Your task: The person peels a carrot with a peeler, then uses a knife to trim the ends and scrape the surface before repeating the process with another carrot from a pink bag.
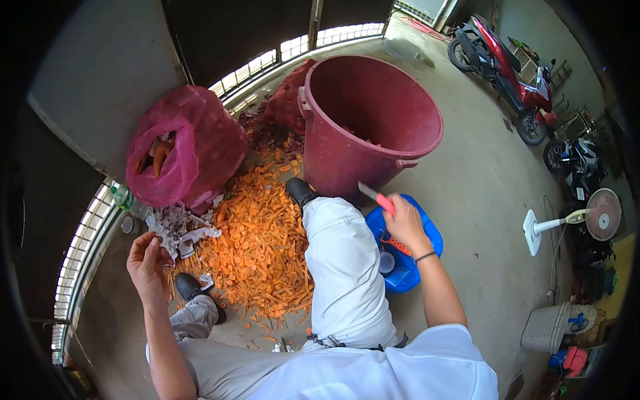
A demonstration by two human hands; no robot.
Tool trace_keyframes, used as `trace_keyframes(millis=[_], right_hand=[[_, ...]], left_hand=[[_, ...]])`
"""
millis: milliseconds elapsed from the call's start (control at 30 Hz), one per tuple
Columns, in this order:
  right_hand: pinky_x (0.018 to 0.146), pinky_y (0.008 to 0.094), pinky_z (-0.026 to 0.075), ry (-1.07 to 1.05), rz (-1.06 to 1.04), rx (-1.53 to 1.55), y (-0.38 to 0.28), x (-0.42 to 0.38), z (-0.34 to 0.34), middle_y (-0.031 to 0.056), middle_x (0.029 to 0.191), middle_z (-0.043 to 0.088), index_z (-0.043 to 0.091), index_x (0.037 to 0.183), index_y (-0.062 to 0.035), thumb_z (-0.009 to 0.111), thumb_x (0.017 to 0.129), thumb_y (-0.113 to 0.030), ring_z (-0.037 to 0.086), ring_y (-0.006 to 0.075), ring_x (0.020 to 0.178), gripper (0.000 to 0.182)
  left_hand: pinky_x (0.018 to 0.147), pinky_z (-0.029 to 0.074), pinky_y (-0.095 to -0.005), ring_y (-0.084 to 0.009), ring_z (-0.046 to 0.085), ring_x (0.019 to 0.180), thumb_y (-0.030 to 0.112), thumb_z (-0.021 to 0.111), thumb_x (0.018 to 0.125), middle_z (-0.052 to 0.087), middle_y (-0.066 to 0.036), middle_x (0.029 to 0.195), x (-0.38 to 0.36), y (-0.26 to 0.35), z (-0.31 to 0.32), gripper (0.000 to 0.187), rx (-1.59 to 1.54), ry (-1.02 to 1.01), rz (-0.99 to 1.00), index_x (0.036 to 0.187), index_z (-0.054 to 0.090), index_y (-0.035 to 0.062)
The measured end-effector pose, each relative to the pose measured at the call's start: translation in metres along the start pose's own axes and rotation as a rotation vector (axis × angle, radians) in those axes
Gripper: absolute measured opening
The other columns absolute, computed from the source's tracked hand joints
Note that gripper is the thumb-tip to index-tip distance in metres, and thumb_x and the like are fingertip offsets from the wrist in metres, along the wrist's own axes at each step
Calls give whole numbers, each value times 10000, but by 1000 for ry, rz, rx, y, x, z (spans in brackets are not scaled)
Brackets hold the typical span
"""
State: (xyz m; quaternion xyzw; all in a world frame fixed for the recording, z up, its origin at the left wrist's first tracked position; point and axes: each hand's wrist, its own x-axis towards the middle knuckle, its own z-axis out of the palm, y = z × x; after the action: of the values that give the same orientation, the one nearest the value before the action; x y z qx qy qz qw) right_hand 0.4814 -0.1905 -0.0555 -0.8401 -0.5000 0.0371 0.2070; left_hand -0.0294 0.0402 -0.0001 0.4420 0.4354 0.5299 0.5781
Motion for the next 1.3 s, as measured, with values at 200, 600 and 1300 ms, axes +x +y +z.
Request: trace_keyframes(millis=[200,600,1300], right_hand=[[907,498,531,63,170,-90,92,-52,23,236,1131,701,668,1208,-5,747,866,-182,662,441,1049,393],[963,474,433,-130,-67,-154,49,-90,6,145,1089,674,703,1101,-10,783,711,-151,565,363,1041,422],[752,260,475,266,-419,444,-109,9,-21,135,1105,678,517,1376,72,517,1064,-79,598,128,815,346]], left_hand=[[556,530,-259,-99,625,678,89,702,964,663,-37,868,6,-13,5,170,139,-12,-81,1110,671,7],[539,505,-255,-82,612,657,122,719,961,672,-9,825,40,-42,-2,224,394,-134,-165,1150,665,15],[1036,453,-549,-413,630,1216,270,693,849,690,-223,1272,349,-143,57,635,1240,-173,334,1408,544,7]])
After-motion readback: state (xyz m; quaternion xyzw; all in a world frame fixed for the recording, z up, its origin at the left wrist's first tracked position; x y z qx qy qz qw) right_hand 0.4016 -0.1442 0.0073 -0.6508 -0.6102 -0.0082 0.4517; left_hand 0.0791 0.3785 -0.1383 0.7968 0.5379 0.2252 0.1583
